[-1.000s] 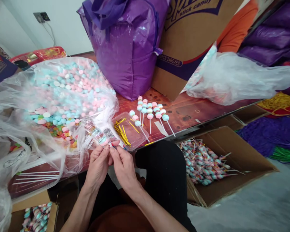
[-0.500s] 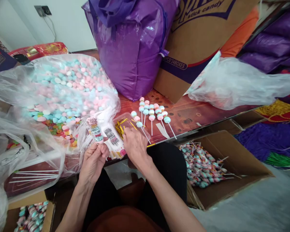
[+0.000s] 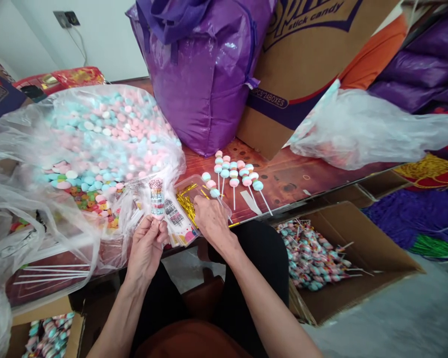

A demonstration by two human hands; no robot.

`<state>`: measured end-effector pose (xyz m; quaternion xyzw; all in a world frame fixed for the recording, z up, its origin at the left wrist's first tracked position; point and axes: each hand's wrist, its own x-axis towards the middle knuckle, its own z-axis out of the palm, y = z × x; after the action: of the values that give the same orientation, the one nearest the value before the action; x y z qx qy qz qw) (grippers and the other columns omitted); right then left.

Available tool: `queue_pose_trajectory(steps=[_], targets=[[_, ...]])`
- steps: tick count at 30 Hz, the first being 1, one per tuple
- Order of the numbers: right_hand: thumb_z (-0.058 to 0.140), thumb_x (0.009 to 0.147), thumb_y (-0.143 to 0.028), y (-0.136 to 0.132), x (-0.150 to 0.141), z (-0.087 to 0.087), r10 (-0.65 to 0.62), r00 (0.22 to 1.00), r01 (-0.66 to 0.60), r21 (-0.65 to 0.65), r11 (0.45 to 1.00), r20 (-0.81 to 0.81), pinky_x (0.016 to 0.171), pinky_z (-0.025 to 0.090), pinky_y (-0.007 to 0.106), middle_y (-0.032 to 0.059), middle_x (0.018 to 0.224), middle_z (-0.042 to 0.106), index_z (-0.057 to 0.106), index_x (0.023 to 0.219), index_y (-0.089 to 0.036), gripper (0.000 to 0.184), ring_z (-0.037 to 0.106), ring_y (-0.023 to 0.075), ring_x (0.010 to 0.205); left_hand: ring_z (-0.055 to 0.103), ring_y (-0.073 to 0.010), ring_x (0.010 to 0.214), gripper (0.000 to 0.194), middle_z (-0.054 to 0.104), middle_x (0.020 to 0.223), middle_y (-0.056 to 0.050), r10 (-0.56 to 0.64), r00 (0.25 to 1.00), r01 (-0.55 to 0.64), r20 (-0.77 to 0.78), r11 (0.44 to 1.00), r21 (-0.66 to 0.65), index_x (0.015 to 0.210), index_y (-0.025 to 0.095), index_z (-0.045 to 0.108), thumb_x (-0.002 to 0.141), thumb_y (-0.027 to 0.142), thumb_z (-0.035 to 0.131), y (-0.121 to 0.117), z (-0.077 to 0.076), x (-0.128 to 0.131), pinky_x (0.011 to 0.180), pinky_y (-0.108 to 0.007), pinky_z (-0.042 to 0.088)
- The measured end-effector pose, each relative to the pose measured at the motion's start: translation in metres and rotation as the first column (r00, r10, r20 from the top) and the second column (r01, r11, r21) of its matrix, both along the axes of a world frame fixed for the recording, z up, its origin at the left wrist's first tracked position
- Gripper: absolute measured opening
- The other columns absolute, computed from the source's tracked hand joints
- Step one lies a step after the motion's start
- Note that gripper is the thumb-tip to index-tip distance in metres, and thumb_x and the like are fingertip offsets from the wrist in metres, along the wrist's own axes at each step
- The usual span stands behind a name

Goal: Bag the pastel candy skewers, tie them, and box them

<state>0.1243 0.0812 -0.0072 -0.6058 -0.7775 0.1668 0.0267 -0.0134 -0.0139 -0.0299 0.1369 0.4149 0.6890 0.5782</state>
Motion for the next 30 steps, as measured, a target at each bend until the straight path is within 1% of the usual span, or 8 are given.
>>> queue_pose_trajectory(steps=[4,8,11,17,21,25,27,30], targets=[[0.048,0.093,-0.022,-0.002,0.009,-0.010,-0.009,0.982,0.029,0.103,0.994,-0.186,0.060,0.033,0.027,0.0046,0.078,0.073,0.074,0.087,-0.022,0.026,0.063,0.0191,0.073,0.034,-0.0030,0.052,0.031,0.055,0.068,0.003,0.020,1.000,-0.021,-0.008,1.000,-0.024,0.081,0.015,0.059,0.071,0.031,0.084,0.005,0.002,0.006,0.049,-0.015,0.030],[0.055,0.087,-0.021,-0.003,0.016,-0.017,-0.003,0.945,0.074,0.204,0.976,-0.327,0.062,0.035,0.026,0.0040,0.081,0.070,0.074,0.081,-0.022,0.019,0.060,0.0173,0.071,0.033,-0.0032,0.051,0.031,0.056,0.067,0.004,0.070,0.996,-0.070,-0.057,0.998,0.003,0.089,0.018,0.058,0.073,0.030,0.081,0.009,0.001,0.010,0.049,-0.014,0.029],[0.058,0.086,-0.023,-0.004,0.018,-0.017,-0.028,0.930,0.105,0.191,0.976,-0.367,0.063,0.036,0.027,0.0036,0.082,0.069,0.074,0.079,-0.022,0.017,0.059,0.0170,0.071,0.034,-0.0033,0.050,0.031,0.056,0.066,0.005,0.079,0.995,-0.079,-0.063,0.997,0.010,0.090,0.020,0.055,0.074,0.028,0.080,0.011,0.001,0.011,0.049,-0.014,0.028],[0.052,0.090,-0.023,-0.005,0.018,-0.017,0.051,0.911,0.032,0.193,0.981,-0.409,0.069,0.039,0.028,0.0037,0.076,0.065,0.073,0.081,-0.020,0.023,0.059,0.0183,0.074,0.034,-0.0027,0.049,0.032,0.056,0.066,0.006,0.076,0.996,-0.075,-0.047,0.997,0.004,0.087,0.021,0.051,0.073,0.026,0.079,0.014,0.001,0.008,0.049,-0.015,0.027],[0.055,0.086,-0.022,-0.006,0.018,-0.021,0.019,0.852,0.101,0.199,0.975,-0.524,0.069,0.041,0.028,0.0038,0.077,0.067,0.073,0.077,-0.019,0.020,0.059,0.0166,0.070,0.034,-0.0029,0.049,0.032,0.055,0.066,0.006,0.089,0.995,-0.089,-0.048,0.996,-0.007,0.086,0.021,0.051,0.071,0.026,0.079,0.018,0.001,0.006,0.049,-0.015,0.027],[0.060,0.083,-0.026,-0.005,0.019,-0.021,-0.027,0.808,0.134,0.138,0.981,-0.589,0.064,0.041,0.026,0.0015,0.074,0.067,0.071,0.072,-0.020,0.017,0.056,0.0144,0.063,0.034,-0.0029,0.049,0.033,0.056,0.066,0.006,0.082,0.995,-0.083,-0.050,0.997,-0.010,0.086,0.021,0.050,0.071,0.025,0.079,0.020,0.001,0.007,0.049,-0.015,0.027],[0.059,0.084,-0.028,-0.005,0.019,-0.020,-0.033,0.806,0.128,0.119,0.985,-0.591,0.064,0.042,0.026,0.0016,0.074,0.067,0.071,0.073,-0.020,0.018,0.058,0.0150,0.065,0.033,-0.0028,0.049,0.033,0.055,0.067,0.006,0.077,0.996,-0.077,-0.050,0.997,-0.009,0.086,0.021,0.050,0.071,0.026,0.079,0.021,0.001,0.008,0.049,-0.015,0.026],[0.055,0.087,-0.027,-0.006,0.019,-0.020,0.008,0.801,0.090,0.134,0.987,-0.598,0.069,0.044,0.027,0.0032,0.081,0.070,0.073,0.079,-0.020,0.020,0.061,0.0170,0.074,0.032,-0.0027,0.048,0.034,0.055,0.067,0.006,0.070,0.996,-0.070,-0.048,0.997,-0.014,0.085,0.021,0.050,0.070,0.027,0.080,0.022,0.002,0.008,0.048,-0.016,0.025]])
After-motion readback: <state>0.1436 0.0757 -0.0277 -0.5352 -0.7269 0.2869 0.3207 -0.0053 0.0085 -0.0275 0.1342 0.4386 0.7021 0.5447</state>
